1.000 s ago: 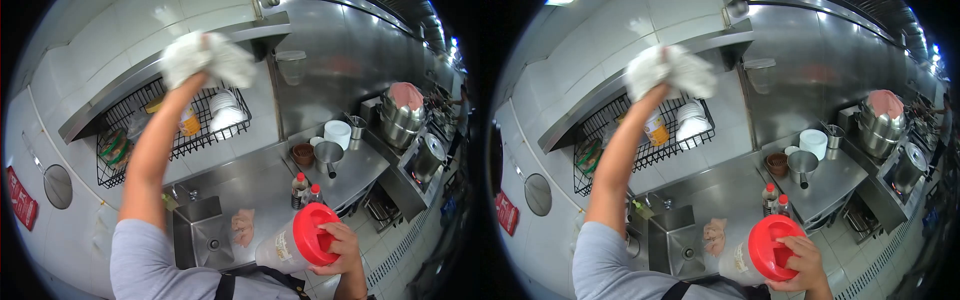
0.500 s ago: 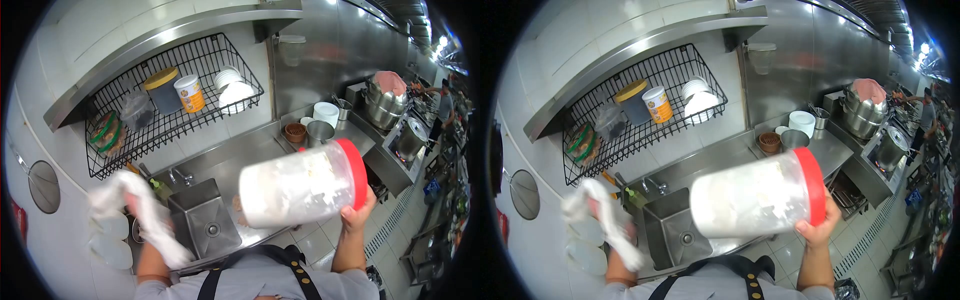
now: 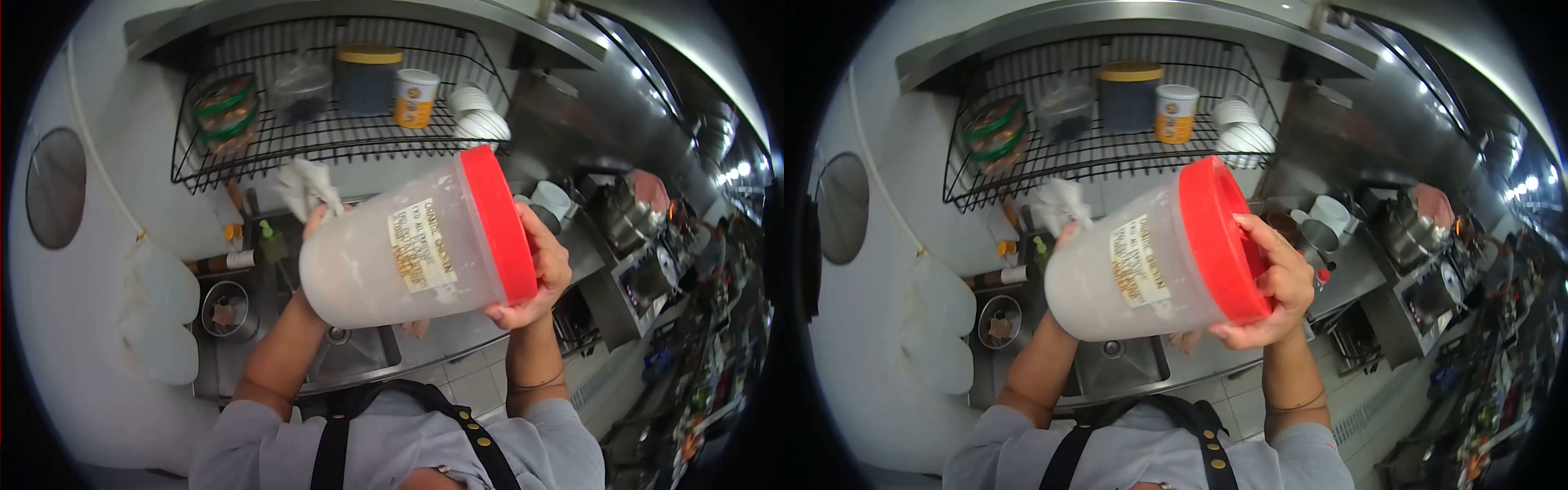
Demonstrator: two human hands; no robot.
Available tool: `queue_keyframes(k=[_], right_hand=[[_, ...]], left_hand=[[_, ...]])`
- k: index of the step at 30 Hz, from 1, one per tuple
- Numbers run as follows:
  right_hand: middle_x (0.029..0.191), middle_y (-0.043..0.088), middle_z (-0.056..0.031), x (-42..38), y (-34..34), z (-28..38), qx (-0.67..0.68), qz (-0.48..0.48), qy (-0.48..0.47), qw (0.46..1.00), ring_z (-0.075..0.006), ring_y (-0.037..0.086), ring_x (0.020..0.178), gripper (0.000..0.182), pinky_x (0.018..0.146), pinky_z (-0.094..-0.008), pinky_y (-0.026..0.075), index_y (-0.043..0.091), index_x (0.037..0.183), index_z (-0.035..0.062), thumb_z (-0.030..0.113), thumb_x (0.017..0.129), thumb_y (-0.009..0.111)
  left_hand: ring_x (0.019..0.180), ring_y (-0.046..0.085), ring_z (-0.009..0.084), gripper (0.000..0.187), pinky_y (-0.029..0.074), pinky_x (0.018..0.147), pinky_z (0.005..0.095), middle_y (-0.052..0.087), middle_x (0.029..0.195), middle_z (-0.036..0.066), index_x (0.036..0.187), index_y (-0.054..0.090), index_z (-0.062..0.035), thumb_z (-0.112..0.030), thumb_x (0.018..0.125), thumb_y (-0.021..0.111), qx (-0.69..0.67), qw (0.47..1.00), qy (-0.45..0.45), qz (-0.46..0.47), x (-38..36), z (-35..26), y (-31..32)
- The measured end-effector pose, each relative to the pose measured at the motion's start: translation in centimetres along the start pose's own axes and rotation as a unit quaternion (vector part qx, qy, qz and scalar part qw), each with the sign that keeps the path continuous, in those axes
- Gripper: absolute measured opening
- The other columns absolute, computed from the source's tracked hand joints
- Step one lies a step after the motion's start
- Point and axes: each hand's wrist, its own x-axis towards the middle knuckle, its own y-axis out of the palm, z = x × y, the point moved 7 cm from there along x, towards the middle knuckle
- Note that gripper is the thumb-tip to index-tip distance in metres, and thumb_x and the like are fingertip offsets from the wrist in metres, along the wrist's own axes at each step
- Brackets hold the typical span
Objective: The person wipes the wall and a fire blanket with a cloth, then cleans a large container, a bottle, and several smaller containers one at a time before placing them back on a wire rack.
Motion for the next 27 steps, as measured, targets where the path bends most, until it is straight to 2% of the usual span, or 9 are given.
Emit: queue_keyframes(k=[2,5,12,14,16,18,19,26,27], right_hand=[[0.129,0.059,-0.0408,0.3,1.8,-0.9,0.028,0.017,0.016,0.999,-0.0379,0.070,0.106,0.055,0.092,-0.0418,0.053,0.050,0.071,0.0032,0.037,0.062,0.093],[0.126,0.067,-0.0264,-1.3,3.3,-5.3,0.082,-0.033,0.332,0.939,-0.0230,0.066,0.099,0.043,0.091,-0.0334,0.050,0.055,0.078,0.0019,0.030,0.071,0.087],[0.110,0.070,-0.0210,0.7,4.0,-4.8,0.150,0.032,0.312,0.938,-0.0207,0.065,0.092,0.043,0.084,-0.0307,0.050,0.055,0.076,0.0021,0.029,0.069,0.088],[0.111,0.070,-0.0244,1.8,4.1,-5.7,0.156,0.037,0.293,0.943,-0.0263,0.068,0.097,0.045,0.088,-0.0339,0.052,0.052,0.073,0.0031,0.030,0.067,0.088],[0.115,0.069,-0.0280,3.6,5.5,-5.0,0.232,0.073,0.186,0.952,-0.0340,0.069,0.107,0.048,0.093,-0.0393,0.053,0.050,0.071,0.0040,0.031,0.066,0.089],[0.122,0.065,-0.0305,3.4,6.4,-5.9,0.171,0.127,0.154,0.965,-0.0383,0.068,0.113,0.050,0.096,-0.0414,0.054,0.048,0.070,0.0036,0.030,0.064,0.090],[0.128,0.062,-0.0297,3.1,7.5,-6.0,0.196,0.108,0.192,0.956,-0.0367,0.068,0.112,0.051,0.096,-0.0420,0.054,0.046,0.070,0.0027,0.027,0.064,0.090],[0.123,0.063,-0.0175,-5.1,7.7,-11.1,0.127,0.048,0.331,0.934,-0.0232,0.062,0.111,0.038,0.096,-0.0358,0.049,0.055,0.078,0.0025,0.025,0.076,0.086],[0.122,0.064,-0.0124,-6.6,8.0,-11.4,0.139,0.045,0.380,0.913,-0.0182,0.059,0.109,0.038,0.096,-0.0332,0.046,0.064,0.102,-0.0002,0.029,0.084,0.079]], left_hand=[[0.118,0.059,0.0305,0.069,0.046,0.109,0.0455,0.060,0.133,0.013,0.132,0.056,-0.0057,-0.066,0.099,0.045,0.000,0.988,-0.079,-0.131,-1.7,1.1,-2.2],[0.114,0.062,0.0301,0.061,0.050,0.102,0.0452,0.063,0.123,0.012,0.126,0.058,-0.0145,-0.068,0.099,0.042,-0.148,0.970,0.104,-0.163,-4.7,2.2,-3.0],[0.140,0.047,0.0302,0.080,0.040,0.114,0.0407,0.047,0.150,0.020,0.154,0.033,-0.0011,-0.054,0.096,0.050,0.396,0.903,0.162,0.023,-10.5,-3.8,0.7],[0.144,0.043,0.0319,0.090,0.035,0.117,0.0402,0.041,0.157,0.021,0.158,0.025,0.0035,-0.055,0.094,0.052,0.586,0.786,0.175,0.090,-10.3,-4.8,3.6],[0.148,0.037,0.0337,0.091,0.032,0.121,0.0449,0.037,0.160,0.021,0.160,0.026,0.0007,-0.061,0.097,0.050,0.549,0.830,0.073,0.064,-9.4,-3.5,4.3],[0.149,0.036,0.0343,0.093,0.030,0.123,0.0495,0.037,0.161,0.020,0.160,0.028,-0.0023,-0.069,0.097,0.047,0.087,0.995,-0.042,0.005,-8.9,-0.3,-0.8],[0.149,0.036,0.0346,0.093,0.031,0.122,0.0511,0.038,0.160,0.018,0.160,0.027,-0.0050,-0.071,0.097,0.046,-0.151,0.979,-0.127,0.053,-10.0,2.1,-4.4],[0.141,0.047,0.0337,0.082,0.038,0.118,0.0508,0.043,0.157,0.017,0.157,0.032,-0.0050,-0.062,0.101,0.049,0.090,0.981,-0.063,-0.162,-15.8,5.9,-6.8],[0.140,0.048,0.0334,0.081,0.039,0.118,0.0508,0.043,0.157,0.016,0.157,0.033,-0.0050,-0.061,0.101,0.050,0.131,0.970,-0.055,-0.199,-16.8,6.2,-7.3]])
